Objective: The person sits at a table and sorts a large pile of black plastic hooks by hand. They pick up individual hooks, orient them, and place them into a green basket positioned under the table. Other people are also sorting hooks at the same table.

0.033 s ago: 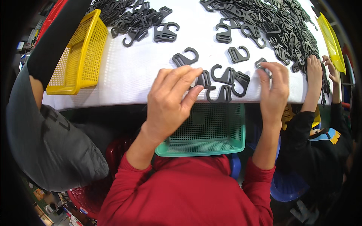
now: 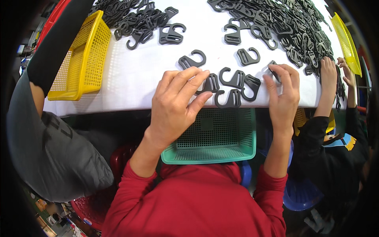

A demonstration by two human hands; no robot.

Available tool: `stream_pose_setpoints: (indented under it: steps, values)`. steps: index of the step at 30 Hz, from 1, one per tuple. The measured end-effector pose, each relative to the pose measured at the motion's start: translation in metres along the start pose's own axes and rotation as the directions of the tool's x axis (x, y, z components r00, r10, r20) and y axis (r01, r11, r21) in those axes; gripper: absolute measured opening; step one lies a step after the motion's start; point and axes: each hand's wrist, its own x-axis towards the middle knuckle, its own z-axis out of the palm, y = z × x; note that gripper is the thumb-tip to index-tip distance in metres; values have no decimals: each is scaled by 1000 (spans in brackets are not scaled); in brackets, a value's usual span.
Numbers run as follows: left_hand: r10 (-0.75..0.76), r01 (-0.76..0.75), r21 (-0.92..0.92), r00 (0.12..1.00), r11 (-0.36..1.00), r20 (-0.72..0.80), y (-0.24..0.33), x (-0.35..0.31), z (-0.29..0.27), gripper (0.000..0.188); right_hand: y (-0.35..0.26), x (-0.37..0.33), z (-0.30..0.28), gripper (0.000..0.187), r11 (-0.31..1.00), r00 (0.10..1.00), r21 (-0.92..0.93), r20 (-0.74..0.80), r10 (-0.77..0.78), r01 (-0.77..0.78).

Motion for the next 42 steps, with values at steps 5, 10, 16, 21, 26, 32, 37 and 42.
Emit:
stream_pose_setpoints:
  steps: [5, 10, 16, 21, 26, 32, 37, 42]
  values:
    - [140, -150, 97, 985, 984, 97, -13, -3, 0, 30, -10, -16, -11, 28, 971, 965, 25, 112, -239, 237]
    - [13, -13, 13, 1000, 1000, -22, -13, 7, 3, 24, -7, -17, -8, 18, 955, 955, -60, 68, -287, 291]
    - [90, -77, 140, 991, 987, -95, -9, 21, 13, 26, -13, 2, -5, 9, 957, 973, 188, -23, 230, -221]
    - [256, -267, 42, 951, 963, 173, 12, 1, 16, 37, -6, 11, 0, 12, 996, 996, -61, -71, 55, -59]
    - [253, -252, -40, 967, 967, 7, 0, -3, 23, 33, -8, 9, -4, 19, 890, 910, 203, 166, 379, -408]
    - [-71, 65, -116, 996, 991, -49, 2, 8, 14, 21, -29, 6, 7, 34, 982, 975, -51, 139, -175, 183]
    - [-219, 213, -84, 973, 973, -71, 0, 15, 8, 17, -31, 7, 15, 22, 920, 926, -153, 172, -335, 361]
    - [-192, 195, 1, 968, 981, -163, -14, 13, 13, 25, -35, 10, 21, 20, 948, 948, -120, 161, -274, 295]
